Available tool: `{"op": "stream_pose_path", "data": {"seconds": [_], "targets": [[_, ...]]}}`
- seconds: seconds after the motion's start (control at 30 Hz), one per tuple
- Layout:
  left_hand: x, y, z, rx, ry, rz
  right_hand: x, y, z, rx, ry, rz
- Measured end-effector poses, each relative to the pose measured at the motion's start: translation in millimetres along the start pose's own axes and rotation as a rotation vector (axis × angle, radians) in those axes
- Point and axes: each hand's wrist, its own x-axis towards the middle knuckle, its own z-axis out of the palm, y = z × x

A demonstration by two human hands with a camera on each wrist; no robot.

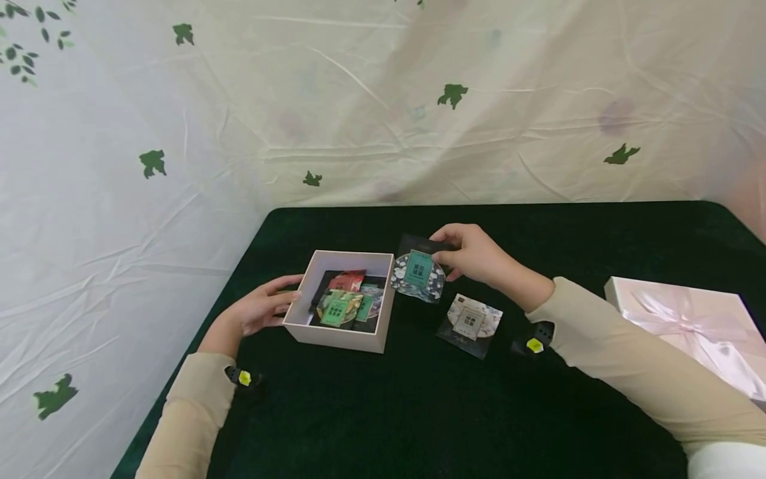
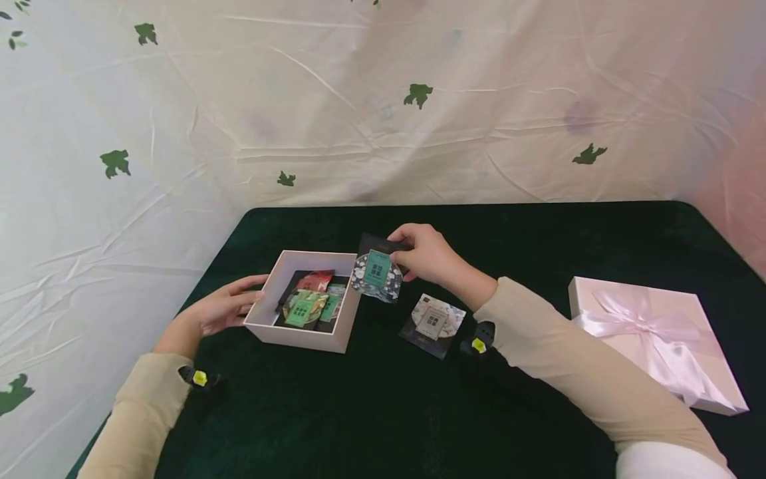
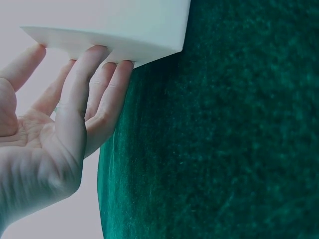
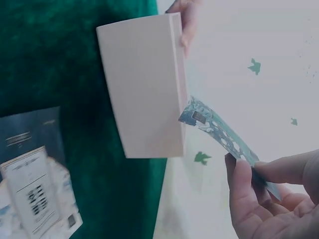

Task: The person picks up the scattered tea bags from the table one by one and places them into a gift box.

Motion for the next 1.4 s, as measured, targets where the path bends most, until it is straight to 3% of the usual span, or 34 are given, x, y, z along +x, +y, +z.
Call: {"op": "stream_pose_path", "data": {"seconds": [0.57,0.93,1.4], "targets": [[-2.3,-5.2,1.9,0.015,0.013,-0.001,29.0,-24,34,0.113,0.008,-0.002],[0.4,-2.4,0.6,0.021,0.003,0.007,50.9,-35,58,0.139,0.019,0.025],[1.0,-2.5,1.3,0.012,-0.004,0.000,60.0,-38,90,0.115,-0.021,0.021]]}}
